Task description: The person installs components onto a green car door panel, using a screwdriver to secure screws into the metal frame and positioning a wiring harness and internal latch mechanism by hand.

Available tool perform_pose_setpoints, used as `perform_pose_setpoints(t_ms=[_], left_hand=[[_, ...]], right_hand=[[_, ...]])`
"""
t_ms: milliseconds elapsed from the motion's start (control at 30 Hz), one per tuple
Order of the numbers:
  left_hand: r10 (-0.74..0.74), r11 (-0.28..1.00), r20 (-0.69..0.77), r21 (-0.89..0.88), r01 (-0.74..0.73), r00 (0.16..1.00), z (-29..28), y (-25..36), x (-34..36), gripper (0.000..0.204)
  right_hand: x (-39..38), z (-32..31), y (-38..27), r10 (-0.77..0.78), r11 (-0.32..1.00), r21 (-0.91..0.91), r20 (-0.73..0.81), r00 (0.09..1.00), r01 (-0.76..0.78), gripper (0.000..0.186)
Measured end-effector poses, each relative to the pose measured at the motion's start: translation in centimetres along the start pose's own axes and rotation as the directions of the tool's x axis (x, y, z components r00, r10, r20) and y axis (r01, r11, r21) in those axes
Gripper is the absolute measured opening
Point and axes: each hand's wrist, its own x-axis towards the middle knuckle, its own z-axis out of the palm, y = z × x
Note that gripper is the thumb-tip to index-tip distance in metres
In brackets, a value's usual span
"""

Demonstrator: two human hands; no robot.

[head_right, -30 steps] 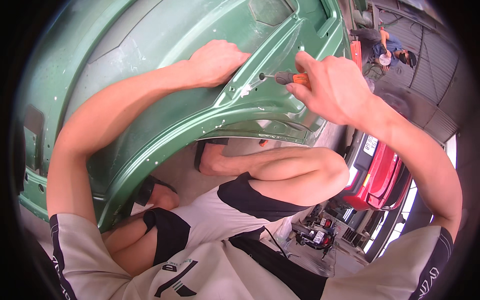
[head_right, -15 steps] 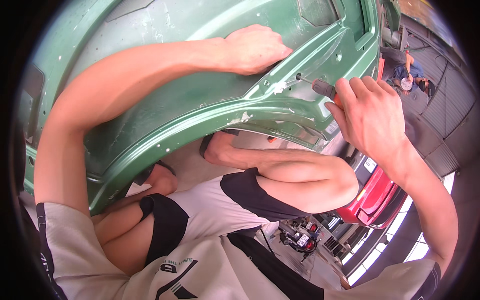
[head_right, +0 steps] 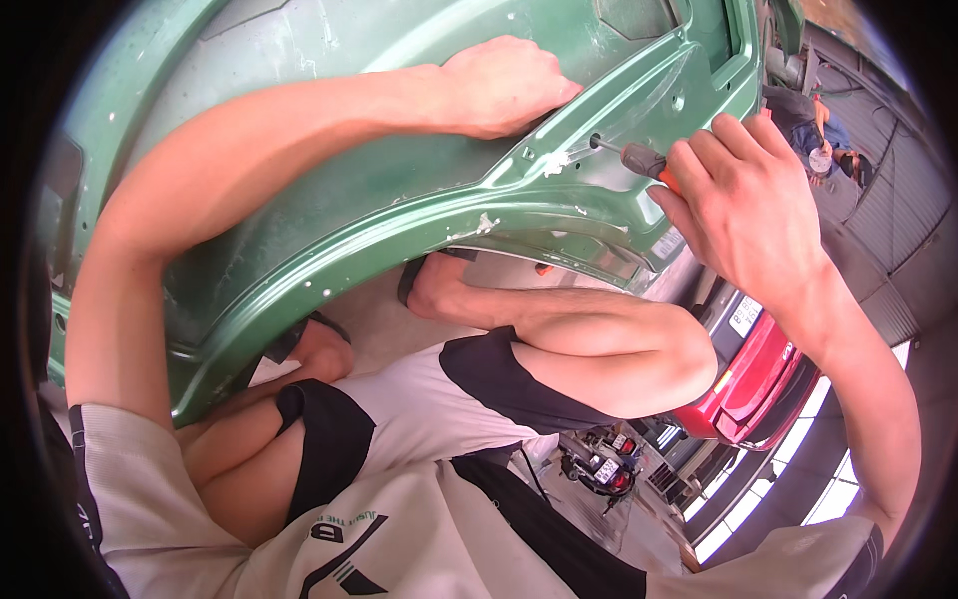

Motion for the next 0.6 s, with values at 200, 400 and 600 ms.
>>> perform_pose_setpoints(t_ms=[200,400,600], left_hand=[[0.025,1.0,0.003,-0.014,-0.025,1.0,0.4,-0.1,0.5,0.017],[0.065,0.998,-0.075,-0.018,-0.067,0.995,1.0,-1.0,-0.1,0.019],[0.039,0.999,-0.044,-0.012,-0.04,0.998,1.0,-0.5,0.4,0.019]], right_hand=[[0.9,0.7,2.6,0.33,0.105,0.513,0.79,0.517,-0.852,0.054],[0.0,0.4,0.3,0.4,0.729,0.409,0.396,0.827,-0.549,0.04],[-0.1,1.0,0.3,-0.08,0.986,-0.138,0.119,0.99,0.096,0.03]])
